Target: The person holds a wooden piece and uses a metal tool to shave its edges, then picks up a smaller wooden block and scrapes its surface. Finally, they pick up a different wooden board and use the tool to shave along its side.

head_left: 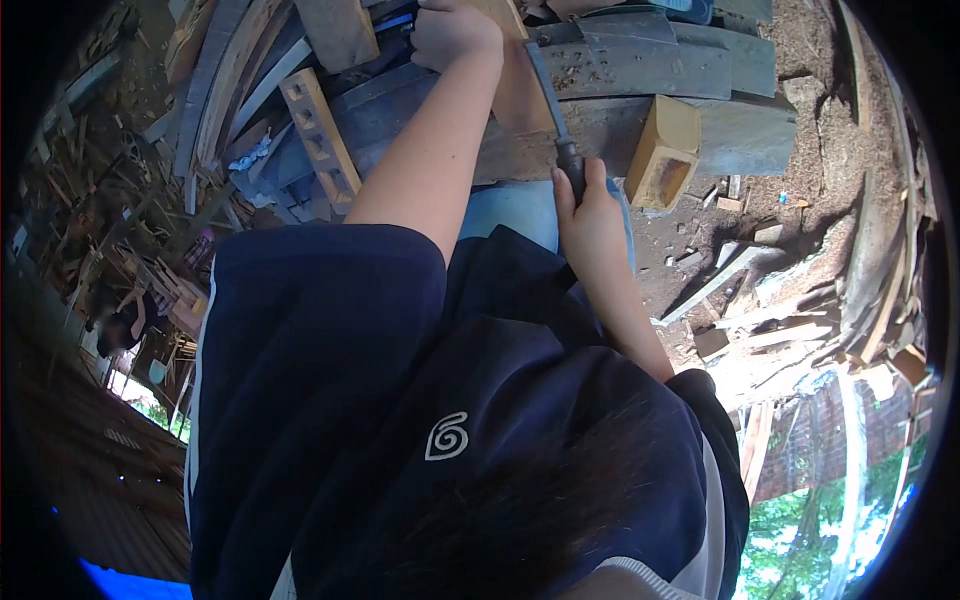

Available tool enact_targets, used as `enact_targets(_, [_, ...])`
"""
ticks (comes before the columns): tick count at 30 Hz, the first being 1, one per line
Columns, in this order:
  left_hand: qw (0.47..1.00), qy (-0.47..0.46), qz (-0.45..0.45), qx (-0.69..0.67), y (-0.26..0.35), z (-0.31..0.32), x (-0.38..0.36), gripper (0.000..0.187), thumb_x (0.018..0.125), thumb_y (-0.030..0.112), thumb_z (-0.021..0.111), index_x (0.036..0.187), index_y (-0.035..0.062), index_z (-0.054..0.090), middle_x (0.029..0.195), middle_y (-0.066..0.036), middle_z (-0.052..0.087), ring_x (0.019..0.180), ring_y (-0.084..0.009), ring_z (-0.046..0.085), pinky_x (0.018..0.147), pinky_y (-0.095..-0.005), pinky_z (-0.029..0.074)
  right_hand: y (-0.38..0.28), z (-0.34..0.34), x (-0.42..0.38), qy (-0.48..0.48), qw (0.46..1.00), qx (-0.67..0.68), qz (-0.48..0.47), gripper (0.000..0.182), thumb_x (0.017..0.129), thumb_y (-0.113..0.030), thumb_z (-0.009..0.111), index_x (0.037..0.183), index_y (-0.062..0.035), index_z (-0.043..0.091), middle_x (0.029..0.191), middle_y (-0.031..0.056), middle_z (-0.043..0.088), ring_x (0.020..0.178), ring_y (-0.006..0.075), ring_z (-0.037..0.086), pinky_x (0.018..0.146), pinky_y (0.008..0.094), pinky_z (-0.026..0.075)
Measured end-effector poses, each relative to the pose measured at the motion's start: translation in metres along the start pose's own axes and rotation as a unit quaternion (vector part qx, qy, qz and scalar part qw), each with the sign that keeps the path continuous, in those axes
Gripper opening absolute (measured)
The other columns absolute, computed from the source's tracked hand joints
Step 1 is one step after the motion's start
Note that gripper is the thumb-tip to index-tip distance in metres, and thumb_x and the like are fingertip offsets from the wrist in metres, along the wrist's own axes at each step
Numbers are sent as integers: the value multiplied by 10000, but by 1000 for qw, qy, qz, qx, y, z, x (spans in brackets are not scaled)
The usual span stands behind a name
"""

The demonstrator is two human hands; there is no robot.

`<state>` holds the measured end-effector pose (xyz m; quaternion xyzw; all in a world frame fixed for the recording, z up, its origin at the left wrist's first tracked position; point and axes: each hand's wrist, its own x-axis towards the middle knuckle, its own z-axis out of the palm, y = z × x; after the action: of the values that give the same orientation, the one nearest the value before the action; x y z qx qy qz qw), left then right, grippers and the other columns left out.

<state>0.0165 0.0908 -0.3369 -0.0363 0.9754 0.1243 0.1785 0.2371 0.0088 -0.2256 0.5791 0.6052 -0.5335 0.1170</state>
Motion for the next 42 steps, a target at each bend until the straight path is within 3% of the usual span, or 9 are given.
enact_targets(18, [999, 9, 30, 5, -2, -1, 0, 620, 1096, 334, 282, 849, -40, 712, 867, -247, 716, 852, -441, 680, 829, -570, 504, 11, 13, 17, 9, 1000, -21, 7, 358, 1020, -380, 572, 1069, -47, 453, 791, 300, 669, 751, 522, 655, 645, 565, 517])
enact_targets(21, [999, 0, 36, 8, -1, -1, -3, 616, 1095, 337, 282, 878, -46, 713, 891, -257, 714, 871, -450, 676, 853, -578, 493, -1, 1, 14, -35, 994, 100, -5, 358, 1032, -382, 564, 1019, -36, 471, 697, 220, 641, 587, 397, 655, 553, 477, 526])
enact_targets(23, [999, 12, 49, 13, -3, -4, -3, 614, 1095, 337, 283, 891, -50, 713, 906, -262, 714, 887, -454, 673, 866, -581, 486, -25, -22, 17, -163, 923, 305, 170, 379, 1046, -398, 545, 992, -27, 493, 629, 116, 576, 485, 225, 595, 464, 368, 491])
enact_targets(24, [999, 2, 43, 11, -4, -4, -4, 614, 1096, 333, 279, 891, -52, 711, 917, -264, 713, 905, -457, 669, 877, -583, 479, -28, -26, 22, -135, 938, 293, 124, 390, 1053, -412, 529, 1000, -27, 502, 608, 64, 542, 474, 139, 576, 421, 316, 457])
enact_targets(27, [999, -15, 34, 14, 4, -12, -7, 612, 1101, 320, 265, 904, -60, 703, 943, -269, 706, 944, -463, 659, 894, -581, 470, -36, -30, 36, -56, 978, 192, 55, 404, 1046, -429, 539, 996, -29, 505, 617, 77, 555, 475, 148, 580, 430, 319, 461])
enact_targets(32, [999, -31, 18, 8, 6, -12, -7, 594, 1100, 313, 279, 928, -64, 704, 959, -270, 701, 969, -454, 651, 919, -568, 467, -15, -15, 21, -26, 998, 49, -7, 348, 1029, -358, 568, 999, -21, 490, 725, 269, 638, 706, 499, 644, 616, 513, 483])
enact_targets(37, [999, -13, 33, 22, 7, -14, -5, 600, 1098, 315, 276, 898, -57, 704, 934, -266, 703, 938, -456, 653, 907, -557, 474, -7, -15, 23, -12, 1000, -6, -12, 347, 1026, -368, 571, 1024, -36, 472, 758, 275, 661, 748, 503, 665, 626, 535, 500])
enact_targets(40, [993, -116, -22, 26, 15, -25, -8, 537, 1106, 308, 287, 1156, -58, 677, 1200, -290, 655, 1156, -443, 604, 1029, -524, 444, -16, -16, 27, -7, 999, -41, -24, 344, 1024, -369, 571, 1050, -45, 461, 770, 282, 667, 765, 507, 667, 631, 555, 513])
enact_targets(42, [999, 10, 44, -13, -5, 1, -1, 589, 1087, 312, 219, 992, -32, 687, 1019, -219, 726, 1002, -426, 676, 952, -514, 484, -22, -14, 29, -11, 997, -75, -30, 343, 1022, -370, 570, 1063, -49, 458, 774, 286, 669, 771, 508, 668, 631, 564, 518])
